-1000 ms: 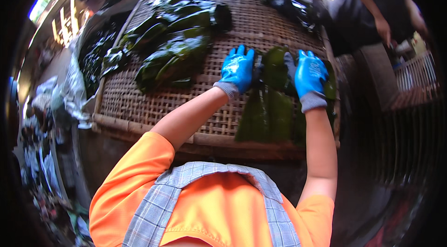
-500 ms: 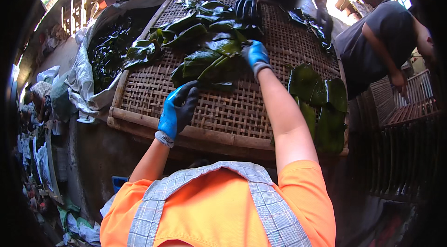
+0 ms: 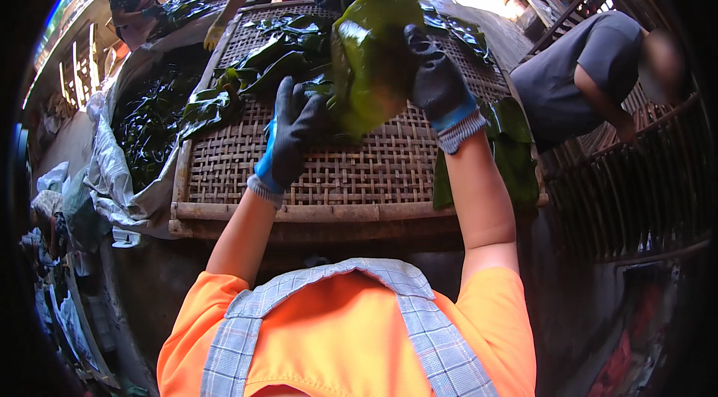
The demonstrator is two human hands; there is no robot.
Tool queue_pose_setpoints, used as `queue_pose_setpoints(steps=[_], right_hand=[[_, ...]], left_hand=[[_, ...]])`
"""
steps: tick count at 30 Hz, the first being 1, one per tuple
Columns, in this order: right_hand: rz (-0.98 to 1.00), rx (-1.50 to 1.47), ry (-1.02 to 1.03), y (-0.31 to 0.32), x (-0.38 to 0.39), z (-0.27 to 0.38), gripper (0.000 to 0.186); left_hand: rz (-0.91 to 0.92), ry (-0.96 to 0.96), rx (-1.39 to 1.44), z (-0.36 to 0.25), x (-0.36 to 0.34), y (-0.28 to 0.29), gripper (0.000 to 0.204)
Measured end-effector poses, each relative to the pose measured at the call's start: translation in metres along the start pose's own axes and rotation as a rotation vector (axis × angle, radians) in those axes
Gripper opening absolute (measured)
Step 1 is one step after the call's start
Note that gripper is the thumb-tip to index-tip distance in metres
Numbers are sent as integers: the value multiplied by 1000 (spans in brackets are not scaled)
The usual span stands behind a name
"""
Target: The person takes green leaves from a bag and lays them flat onto a woven tray. They fold the leaves and arrange them in rows on the tray. They then lift the tray and place it into a drying rack before starting a new tray on the work surface.
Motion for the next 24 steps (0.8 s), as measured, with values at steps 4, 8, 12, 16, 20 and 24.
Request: queue_pose_setpoints(steps=[4,8,12,16,20,24], right_hand=[[-202,-487,-270,0,41,-37,35],[-282,455,-179,61,87,-23,50],[-276,348,-231,15,97,-14,66],[-161,247,-382,-3,111,-18,43],[-278,150,-361,19,131,-20,33],[-595,739,-322,97,172,-61,34]], left_hand=[[504,214,30,-10,3,-32,35],[402,331,140,14,15,-37,19],[534,158,-17,18,13,-36,18],[518,277,-60,21,14,-73,17],[468,471,-39,43,16,-92,20],[404,421,-445,103,12,-61,29]])
Point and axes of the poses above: each hand's wrist, its own x-axis away from the middle knuckle, its own y-axis out of the back of the hand, z = x × y, the point moved 7 cm from there along -x, towards the middle knuckle, and after that the axes turned 4 degrees about y, right-handed, at the moved point
